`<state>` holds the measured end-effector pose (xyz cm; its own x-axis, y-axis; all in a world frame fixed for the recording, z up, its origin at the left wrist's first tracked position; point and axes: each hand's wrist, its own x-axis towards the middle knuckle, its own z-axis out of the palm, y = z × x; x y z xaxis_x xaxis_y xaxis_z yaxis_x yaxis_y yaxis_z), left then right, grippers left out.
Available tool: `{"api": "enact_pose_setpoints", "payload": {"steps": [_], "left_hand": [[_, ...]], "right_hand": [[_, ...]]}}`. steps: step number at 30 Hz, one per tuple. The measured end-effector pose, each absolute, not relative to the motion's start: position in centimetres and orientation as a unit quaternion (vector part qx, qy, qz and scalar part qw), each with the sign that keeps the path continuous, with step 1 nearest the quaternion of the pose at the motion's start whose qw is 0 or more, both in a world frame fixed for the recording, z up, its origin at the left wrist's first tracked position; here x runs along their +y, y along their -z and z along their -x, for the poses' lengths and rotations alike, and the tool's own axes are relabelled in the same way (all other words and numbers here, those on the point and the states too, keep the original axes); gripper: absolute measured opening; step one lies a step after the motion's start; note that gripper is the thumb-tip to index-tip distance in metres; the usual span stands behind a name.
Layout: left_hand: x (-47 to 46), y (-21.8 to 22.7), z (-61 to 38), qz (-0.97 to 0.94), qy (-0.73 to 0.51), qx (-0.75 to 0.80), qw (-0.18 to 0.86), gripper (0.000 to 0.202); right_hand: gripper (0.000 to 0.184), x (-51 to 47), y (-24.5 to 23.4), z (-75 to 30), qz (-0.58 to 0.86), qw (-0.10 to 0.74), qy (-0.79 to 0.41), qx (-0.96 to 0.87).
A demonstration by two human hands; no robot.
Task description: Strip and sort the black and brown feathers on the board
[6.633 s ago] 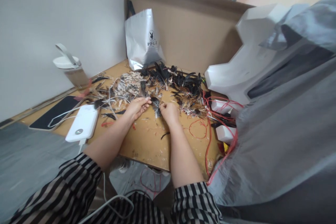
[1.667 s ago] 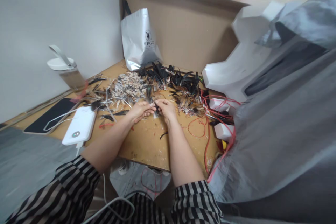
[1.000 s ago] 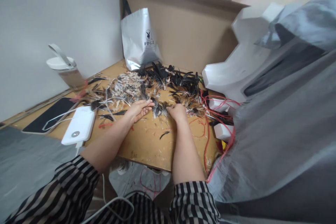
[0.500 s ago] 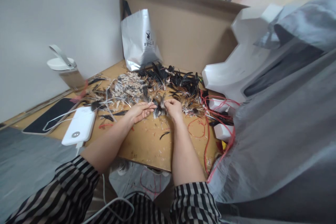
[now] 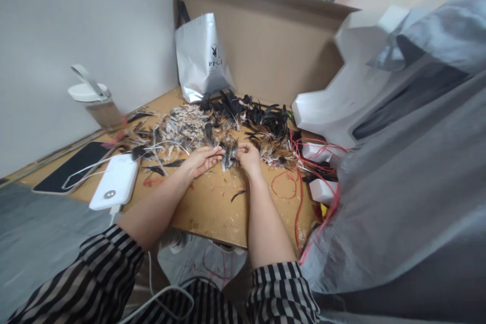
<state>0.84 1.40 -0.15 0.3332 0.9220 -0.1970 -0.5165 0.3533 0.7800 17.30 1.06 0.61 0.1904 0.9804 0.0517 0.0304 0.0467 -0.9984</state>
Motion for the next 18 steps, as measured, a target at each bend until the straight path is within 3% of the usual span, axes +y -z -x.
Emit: {"api": "enact_pose_setpoints", "payload": {"steps": [18], "left_hand": [[0.93,0.41,-1.12,-0.333,-0.413,0.327,0.782,0.007]], "right_hand": [[0.029,0.73,-0.35,-16.50,0.568,0.484,-0.441,-0.498]]}}
